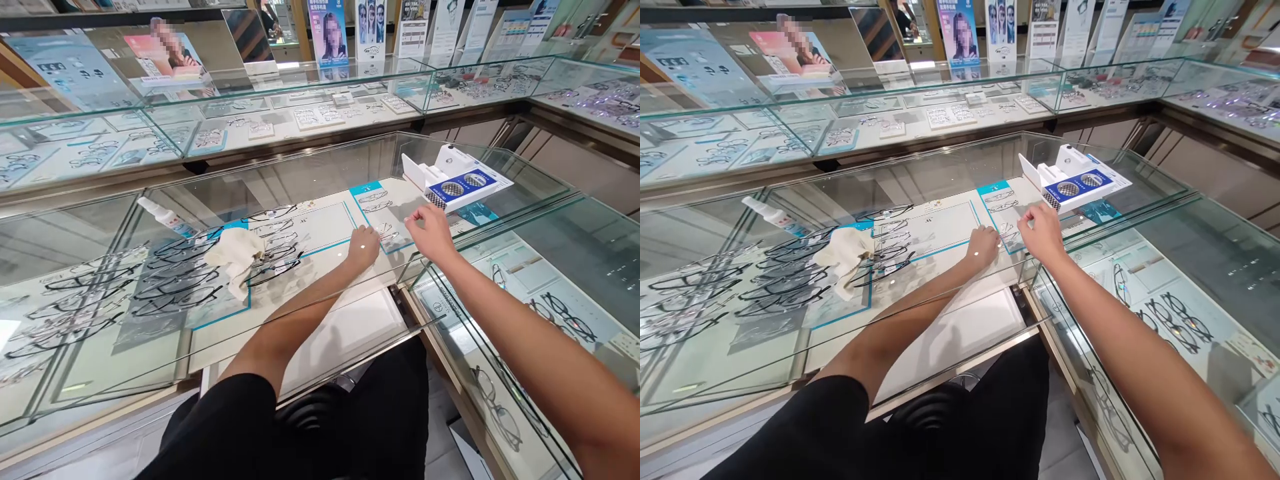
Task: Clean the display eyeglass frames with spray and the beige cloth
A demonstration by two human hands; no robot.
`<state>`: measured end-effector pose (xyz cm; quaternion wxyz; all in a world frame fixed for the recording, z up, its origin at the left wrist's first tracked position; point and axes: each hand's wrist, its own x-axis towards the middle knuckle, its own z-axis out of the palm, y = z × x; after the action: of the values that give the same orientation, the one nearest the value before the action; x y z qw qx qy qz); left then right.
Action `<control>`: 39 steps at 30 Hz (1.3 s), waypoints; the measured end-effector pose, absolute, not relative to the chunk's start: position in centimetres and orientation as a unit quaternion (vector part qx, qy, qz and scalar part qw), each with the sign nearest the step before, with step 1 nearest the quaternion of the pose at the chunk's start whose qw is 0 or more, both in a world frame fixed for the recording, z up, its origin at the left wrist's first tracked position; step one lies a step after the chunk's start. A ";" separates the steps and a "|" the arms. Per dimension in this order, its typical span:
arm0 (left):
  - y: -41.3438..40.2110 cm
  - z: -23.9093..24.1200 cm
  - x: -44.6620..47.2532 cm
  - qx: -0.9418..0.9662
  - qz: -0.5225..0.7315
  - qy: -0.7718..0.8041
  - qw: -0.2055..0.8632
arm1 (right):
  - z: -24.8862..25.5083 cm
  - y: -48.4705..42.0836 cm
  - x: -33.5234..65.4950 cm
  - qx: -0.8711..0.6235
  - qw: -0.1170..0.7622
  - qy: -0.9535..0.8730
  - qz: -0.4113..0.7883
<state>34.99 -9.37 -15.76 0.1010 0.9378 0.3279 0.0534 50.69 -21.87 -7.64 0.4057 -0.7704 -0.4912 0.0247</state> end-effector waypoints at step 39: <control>-3.3 -17.4 45.1 0.947 0.114 0.278 0.114 | -7.0 -22.8 50.1 -0.757 0.426 -0.494 0.032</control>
<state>45.06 -3.29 -17.37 0.1142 0.9469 0.2781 0.1144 50.06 -22.79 -7.03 0.4255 -0.7572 -0.4944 0.0322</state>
